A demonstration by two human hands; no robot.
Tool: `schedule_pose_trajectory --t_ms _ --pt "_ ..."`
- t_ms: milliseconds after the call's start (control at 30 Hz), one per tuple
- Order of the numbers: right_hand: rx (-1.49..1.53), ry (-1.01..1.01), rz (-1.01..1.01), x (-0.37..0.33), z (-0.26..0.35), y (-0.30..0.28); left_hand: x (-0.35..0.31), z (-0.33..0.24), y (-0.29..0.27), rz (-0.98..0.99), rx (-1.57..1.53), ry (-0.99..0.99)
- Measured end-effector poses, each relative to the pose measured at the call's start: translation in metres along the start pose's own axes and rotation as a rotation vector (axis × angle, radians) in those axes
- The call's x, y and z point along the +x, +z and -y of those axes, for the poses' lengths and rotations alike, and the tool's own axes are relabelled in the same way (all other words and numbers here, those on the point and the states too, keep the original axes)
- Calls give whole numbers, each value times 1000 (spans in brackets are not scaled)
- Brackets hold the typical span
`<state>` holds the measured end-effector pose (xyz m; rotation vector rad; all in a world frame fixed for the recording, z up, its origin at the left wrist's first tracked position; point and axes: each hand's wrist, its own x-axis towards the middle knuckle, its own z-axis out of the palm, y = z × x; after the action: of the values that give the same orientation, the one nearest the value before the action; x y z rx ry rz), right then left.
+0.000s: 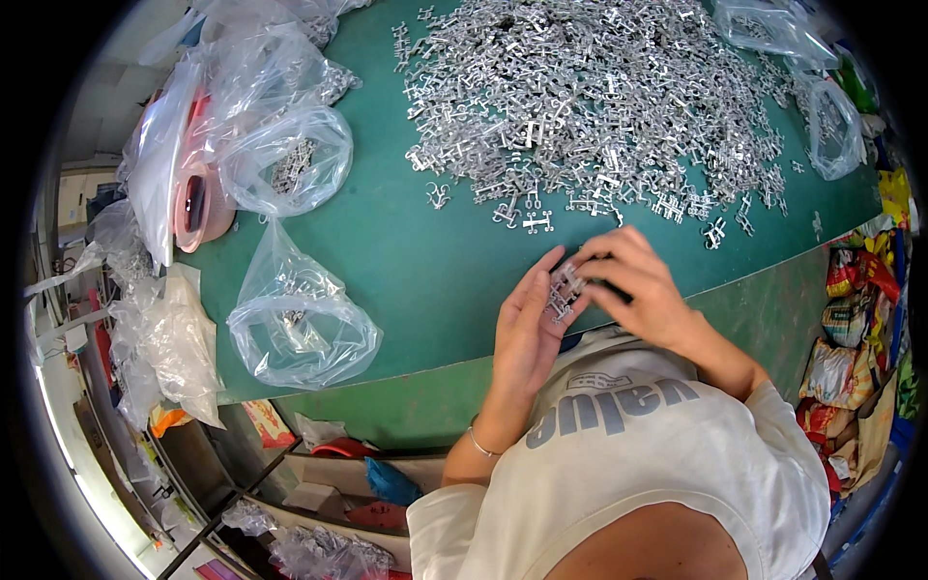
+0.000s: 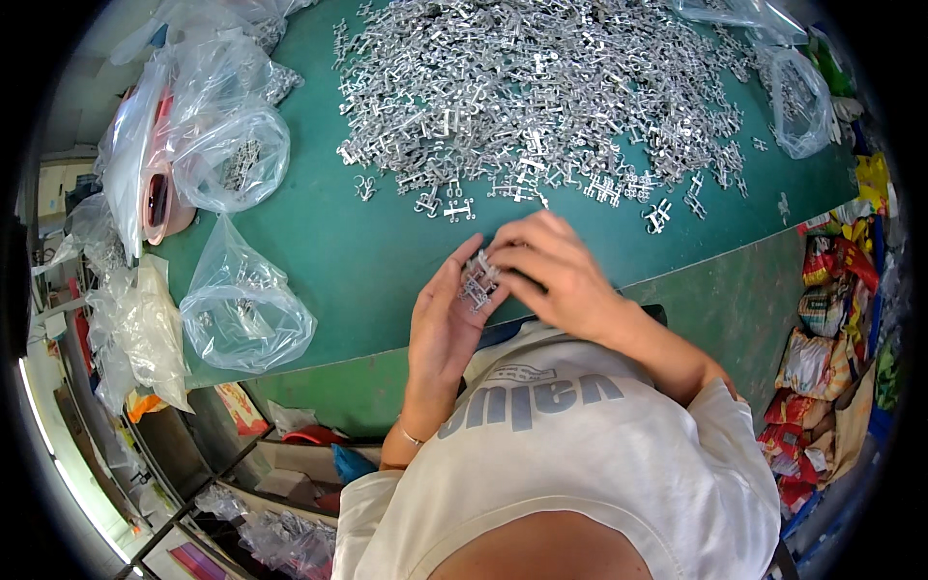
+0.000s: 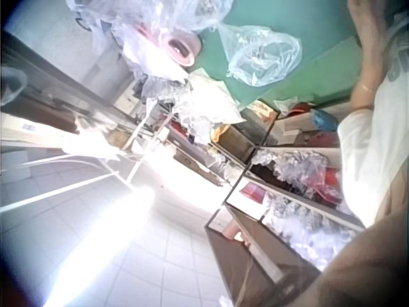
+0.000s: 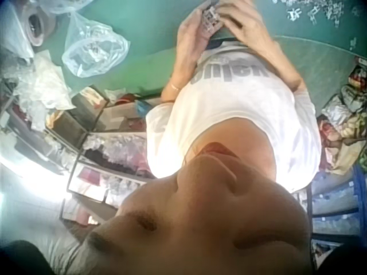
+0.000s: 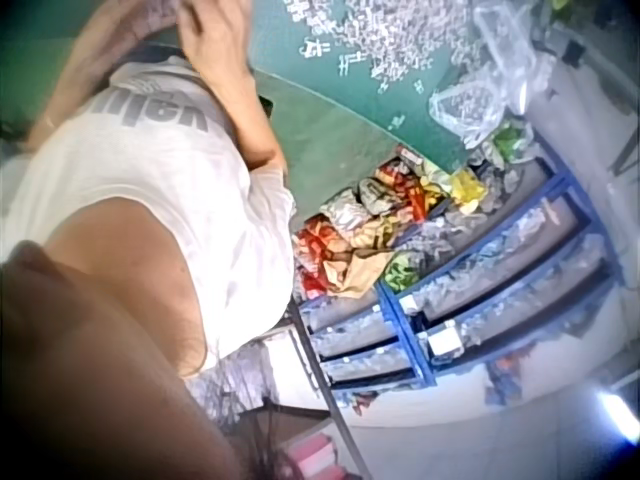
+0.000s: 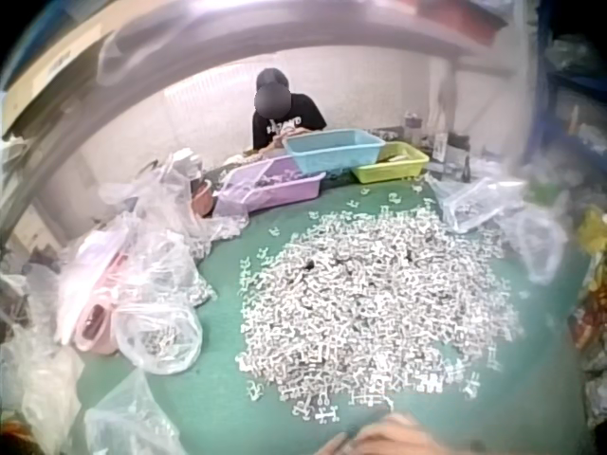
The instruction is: The person sorts small metal H-shaped components by hand, picking them from a large pile on a green tabletop and placing them into a plastic bag.
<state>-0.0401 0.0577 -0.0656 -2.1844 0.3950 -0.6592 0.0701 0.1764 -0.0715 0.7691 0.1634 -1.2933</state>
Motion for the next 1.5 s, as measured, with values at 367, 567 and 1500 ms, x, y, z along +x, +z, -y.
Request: schedule_pose_trajectory --t_ms 367,567,1500 --pt "-303 31 65 -4 -14 -1 -6 0 -7 -40 214 59" --pt "-107 -20 8 9 6 -3 0 2 -15 101 -137 -88" --pt "-132 -40 131 30 9 13 -7 -11 8 -127 -133 11"
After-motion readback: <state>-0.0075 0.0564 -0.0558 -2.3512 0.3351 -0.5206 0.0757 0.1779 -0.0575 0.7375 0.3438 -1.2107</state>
